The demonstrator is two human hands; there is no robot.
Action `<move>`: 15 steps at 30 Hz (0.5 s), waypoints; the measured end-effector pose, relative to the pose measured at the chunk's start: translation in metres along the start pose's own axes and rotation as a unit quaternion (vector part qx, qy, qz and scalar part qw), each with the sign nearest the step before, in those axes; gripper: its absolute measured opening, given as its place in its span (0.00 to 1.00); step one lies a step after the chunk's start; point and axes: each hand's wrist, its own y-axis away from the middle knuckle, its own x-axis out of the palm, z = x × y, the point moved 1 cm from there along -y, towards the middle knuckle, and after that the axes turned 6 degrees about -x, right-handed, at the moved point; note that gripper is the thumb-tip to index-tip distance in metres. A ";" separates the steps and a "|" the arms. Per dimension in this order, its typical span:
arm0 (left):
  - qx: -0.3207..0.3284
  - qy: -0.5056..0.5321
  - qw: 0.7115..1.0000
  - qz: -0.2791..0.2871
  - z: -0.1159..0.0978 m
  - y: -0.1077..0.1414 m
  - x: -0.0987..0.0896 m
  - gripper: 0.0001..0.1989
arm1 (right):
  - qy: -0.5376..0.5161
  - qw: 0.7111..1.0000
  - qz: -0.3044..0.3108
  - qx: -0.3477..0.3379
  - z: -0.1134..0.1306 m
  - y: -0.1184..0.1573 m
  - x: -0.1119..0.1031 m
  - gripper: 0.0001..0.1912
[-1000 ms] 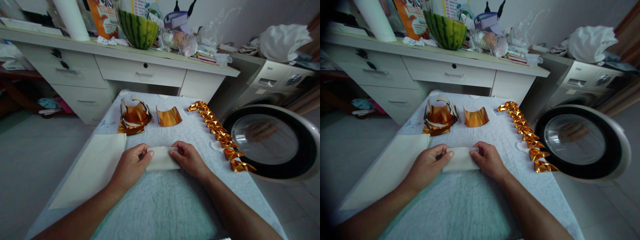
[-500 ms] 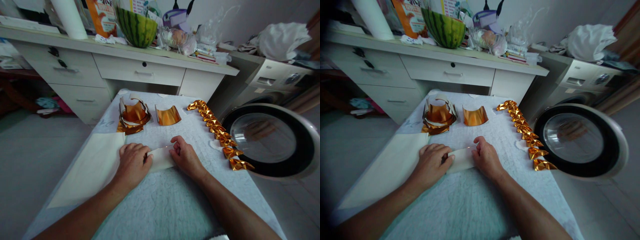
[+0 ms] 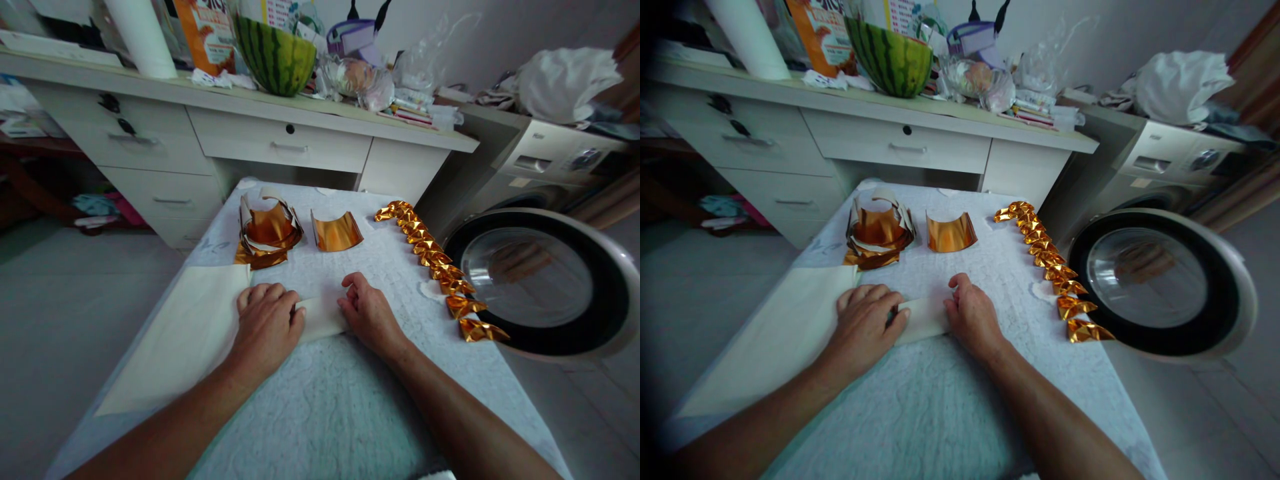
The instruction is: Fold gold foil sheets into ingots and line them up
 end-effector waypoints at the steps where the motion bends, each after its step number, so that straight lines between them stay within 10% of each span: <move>1: 0.000 -0.001 1.000 0.000 0.000 0.000 0.000 0.09 | 0.000 1.000 0.000 0.000 0.000 0.000 0.000 0.12; 15: -0.031 0.027 0.999 -0.031 0.000 -0.001 0.002 0.07 | 0.063 0.998 0.013 0.011 0.004 0.001 0.001 0.11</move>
